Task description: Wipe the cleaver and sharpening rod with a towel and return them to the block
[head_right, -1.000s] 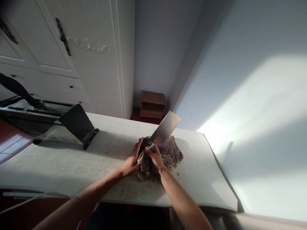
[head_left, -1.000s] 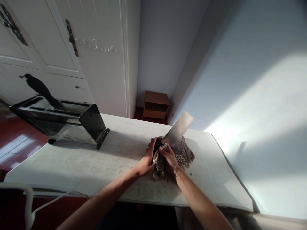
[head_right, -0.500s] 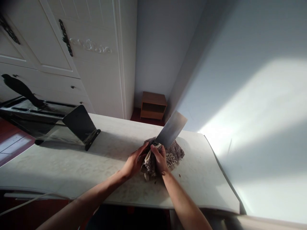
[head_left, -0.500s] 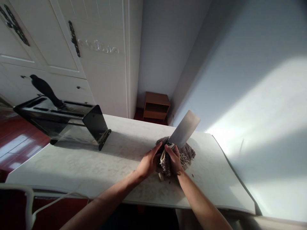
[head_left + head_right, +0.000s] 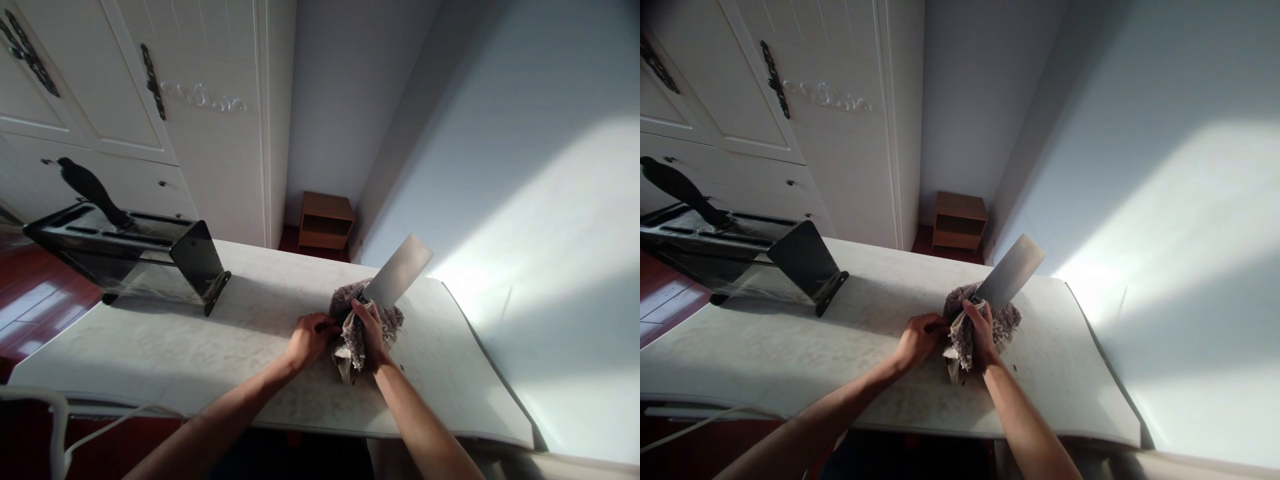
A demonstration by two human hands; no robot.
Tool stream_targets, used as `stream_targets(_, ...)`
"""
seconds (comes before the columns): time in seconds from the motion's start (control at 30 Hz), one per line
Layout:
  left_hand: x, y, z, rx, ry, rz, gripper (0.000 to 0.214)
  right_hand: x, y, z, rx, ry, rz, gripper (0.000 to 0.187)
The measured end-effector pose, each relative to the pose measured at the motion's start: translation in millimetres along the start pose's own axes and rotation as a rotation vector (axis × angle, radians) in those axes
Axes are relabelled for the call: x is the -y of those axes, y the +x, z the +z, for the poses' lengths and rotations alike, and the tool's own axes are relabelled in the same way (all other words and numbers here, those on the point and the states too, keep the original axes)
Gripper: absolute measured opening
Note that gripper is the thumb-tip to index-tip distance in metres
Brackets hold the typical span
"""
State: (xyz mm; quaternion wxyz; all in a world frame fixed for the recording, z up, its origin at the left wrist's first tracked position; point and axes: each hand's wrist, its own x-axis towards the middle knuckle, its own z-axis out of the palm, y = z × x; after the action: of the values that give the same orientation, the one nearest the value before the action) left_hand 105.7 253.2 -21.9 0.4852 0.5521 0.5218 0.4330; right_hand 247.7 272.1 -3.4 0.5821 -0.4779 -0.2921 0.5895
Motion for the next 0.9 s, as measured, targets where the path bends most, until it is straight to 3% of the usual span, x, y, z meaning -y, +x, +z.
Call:
stream_targets(0.17,0.9,7.0,-0.6,0.040,-0.196,-0.106,0.014,2.1,3.9,-5.0,0.166,-0.068,0.060,0.032)
stream_targets(0.27,2.9,9.8,-2.0,0.054,-0.304,-0.174,0.013,3.2,2.3,-8.5,0.334,-0.177,0.095,0.044)
stream_targets(0.33,1.5,9.6,-3.2,0.096,-0.321,-0.207,0.013,2.1,0.7,-9.2,0.383,-0.240,0.099,0.043)
stream_targets(0.63,-9.6,3.9,0.6,0.179,-0.165,-0.214,0.015,1.9,-4.1,-0.3,0.196,-0.276,-0.132,0.038)
stream_targets(0.9,3.6,3.5,-3.8,0.267,-0.099,-0.048,0.033,0.1,-5.9,-2.3,0.068,-0.221,-0.150,0.042)
